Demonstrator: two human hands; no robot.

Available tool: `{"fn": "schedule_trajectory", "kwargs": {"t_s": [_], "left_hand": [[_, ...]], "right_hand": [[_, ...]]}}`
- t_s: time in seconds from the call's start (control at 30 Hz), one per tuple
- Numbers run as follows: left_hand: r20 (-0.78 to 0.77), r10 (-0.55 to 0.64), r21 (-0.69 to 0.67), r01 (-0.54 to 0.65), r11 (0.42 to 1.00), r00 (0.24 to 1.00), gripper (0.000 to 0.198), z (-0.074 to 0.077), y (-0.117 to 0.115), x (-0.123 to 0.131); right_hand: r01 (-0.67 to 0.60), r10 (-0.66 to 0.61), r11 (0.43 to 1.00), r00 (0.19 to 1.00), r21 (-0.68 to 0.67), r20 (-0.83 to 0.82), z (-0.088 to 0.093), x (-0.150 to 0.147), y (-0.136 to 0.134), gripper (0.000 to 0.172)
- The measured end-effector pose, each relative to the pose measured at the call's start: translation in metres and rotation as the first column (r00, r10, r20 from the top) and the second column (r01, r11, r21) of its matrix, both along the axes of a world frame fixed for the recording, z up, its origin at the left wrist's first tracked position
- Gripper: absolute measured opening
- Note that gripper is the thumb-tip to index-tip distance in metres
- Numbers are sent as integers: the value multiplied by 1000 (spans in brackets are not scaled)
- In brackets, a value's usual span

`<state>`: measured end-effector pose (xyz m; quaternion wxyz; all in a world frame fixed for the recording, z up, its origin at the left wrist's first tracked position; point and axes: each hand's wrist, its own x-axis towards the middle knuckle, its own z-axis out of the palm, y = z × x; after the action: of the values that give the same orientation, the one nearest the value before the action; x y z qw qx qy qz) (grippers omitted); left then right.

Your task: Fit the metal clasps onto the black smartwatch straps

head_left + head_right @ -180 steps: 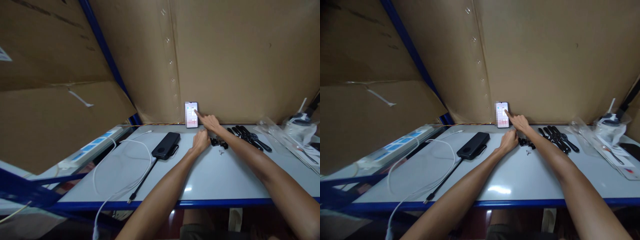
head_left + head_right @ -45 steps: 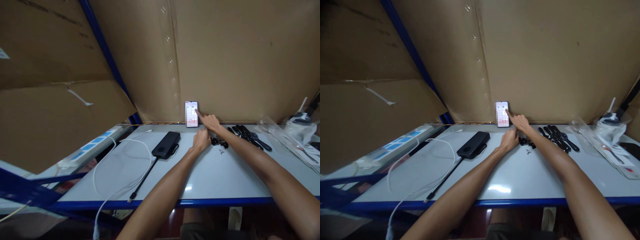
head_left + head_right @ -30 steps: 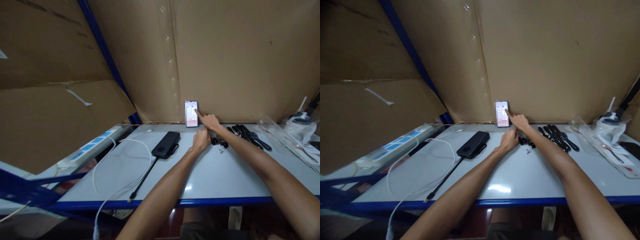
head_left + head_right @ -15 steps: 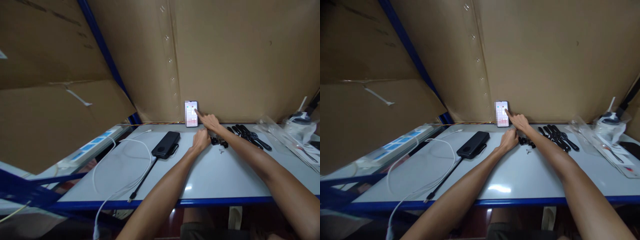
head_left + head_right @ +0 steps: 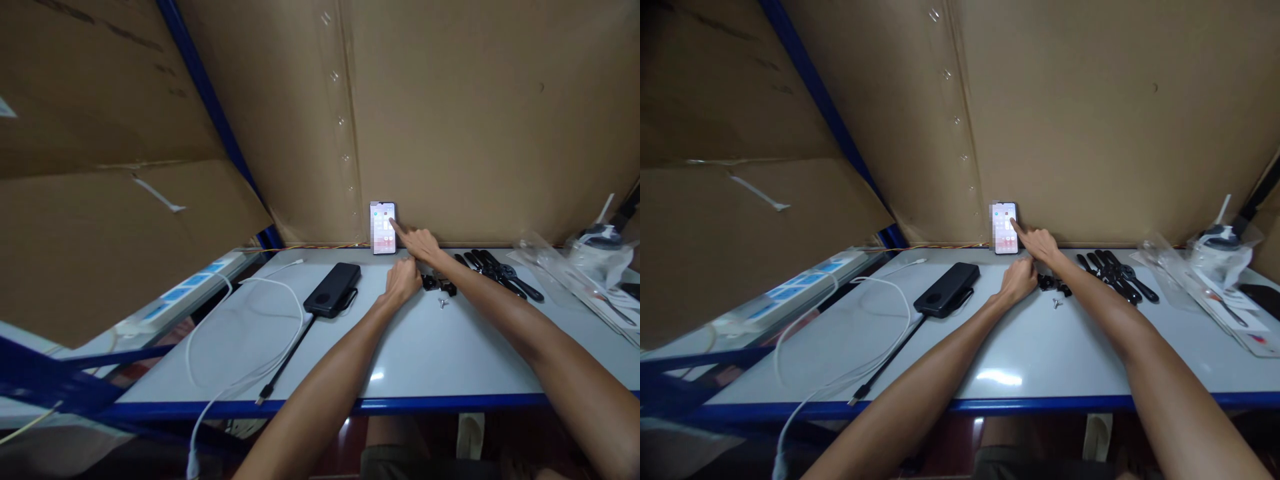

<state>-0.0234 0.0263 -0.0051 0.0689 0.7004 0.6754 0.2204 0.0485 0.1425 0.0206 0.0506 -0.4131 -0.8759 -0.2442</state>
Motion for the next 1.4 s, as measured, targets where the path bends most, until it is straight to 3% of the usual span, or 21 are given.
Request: {"fn": "schedule_trajectory", "kwargs": {"t_s": [1.4], "left_hand": [[-5,-9,31,9,999,1000,30,-6,5,-1]], "right_hand": [[23,-22,999,1000,25,-19,-3,2,-5,72]]}}
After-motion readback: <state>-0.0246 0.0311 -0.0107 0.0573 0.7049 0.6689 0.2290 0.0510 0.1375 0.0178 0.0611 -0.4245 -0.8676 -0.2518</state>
